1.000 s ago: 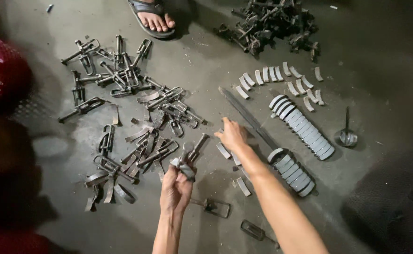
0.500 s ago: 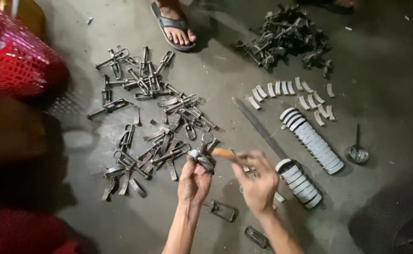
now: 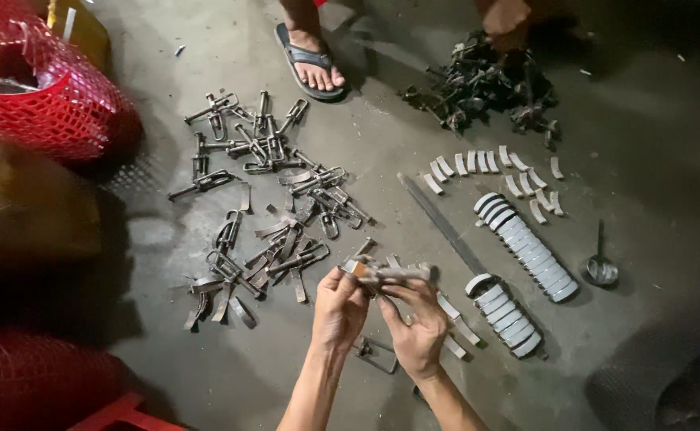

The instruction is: Assembling metal pins into brackets on the floor

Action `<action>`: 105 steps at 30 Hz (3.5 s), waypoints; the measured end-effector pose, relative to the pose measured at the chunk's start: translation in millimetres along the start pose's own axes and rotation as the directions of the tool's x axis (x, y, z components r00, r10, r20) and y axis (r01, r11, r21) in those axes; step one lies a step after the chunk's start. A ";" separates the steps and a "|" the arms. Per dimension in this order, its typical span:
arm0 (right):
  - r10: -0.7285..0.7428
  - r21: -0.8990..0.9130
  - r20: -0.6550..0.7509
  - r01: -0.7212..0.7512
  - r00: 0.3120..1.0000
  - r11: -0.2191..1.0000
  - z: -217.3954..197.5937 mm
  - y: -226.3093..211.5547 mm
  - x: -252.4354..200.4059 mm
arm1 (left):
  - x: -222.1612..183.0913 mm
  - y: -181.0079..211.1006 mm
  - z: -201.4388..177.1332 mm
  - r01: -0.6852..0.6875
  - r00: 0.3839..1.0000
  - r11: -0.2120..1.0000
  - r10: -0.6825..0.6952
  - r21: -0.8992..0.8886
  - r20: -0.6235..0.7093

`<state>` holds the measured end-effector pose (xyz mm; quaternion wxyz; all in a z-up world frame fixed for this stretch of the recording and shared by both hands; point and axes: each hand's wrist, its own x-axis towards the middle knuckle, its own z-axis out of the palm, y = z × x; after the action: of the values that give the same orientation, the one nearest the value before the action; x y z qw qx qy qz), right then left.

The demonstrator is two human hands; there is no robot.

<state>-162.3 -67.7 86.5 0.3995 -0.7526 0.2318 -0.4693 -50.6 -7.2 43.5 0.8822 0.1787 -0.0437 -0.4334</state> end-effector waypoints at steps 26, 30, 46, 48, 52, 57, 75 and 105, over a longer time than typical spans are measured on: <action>0.024 -0.091 0.117 -0.014 0.993 0.996 0.1 3.2 -0.5 | -1.8 -4.1 -17.7 0.017 1.000 0.992 -0.016 0.128 -0.005; 0.031 -0.137 0.136 -0.012 0.990 0.991 5.7 23.0 -7.8 | -0.5 -3.1 -21.3 0.056 0.996 0.991 -0.046 0.122 -0.080; 0.800 -0.648 0.459 -0.470 0.387 0.600 162.1 146.8 -50.4 | 10.3 40.2 -67.5 -0.153 0.871 0.988 0.125 -0.022 -0.474; 0.848 -0.729 0.456 -0.432 0.270 0.530 130.6 148.3 -41.6 | 12.7 40.0 -75.2 -0.186 0.872 0.980 0.135 -0.065 -0.470; 0.780 -0.352 0.306 -0.696 0.547 0.626 40.0 111.4 -14.3 | 15.8 28.9 -65.9 -0.192 0.876 0.971 0.104 -0.142 -0.472; 0.405 -0.367 0.192 -0.317 0.894 0.874 -4.0 38.1 14.7 | 18.3 16.1 -65.4 -0.078 0.969 0.956 0.005 -0.284 -0.248; 0.202 -0.203 0.148 -0.170 0.968 0.964 5.6 -28.1 27.7 | 9.3 -0.3 -29.0 0.012 0.987 0.966 -0.053 -0.257 -0.152; 0.124 0.091 0.066 -0.130 0.990 0.987 12.1 -53.4 72.9 | -3.9 -6.5 12.4 -0.008 0.954 0.982 -0.050 -0.191 -0.296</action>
<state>-120.0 -85.3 165.3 0.4708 -0.7302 0.2446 -0.4305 -60.8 -11.2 53.0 0.8870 0.1579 0.1337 -0.4129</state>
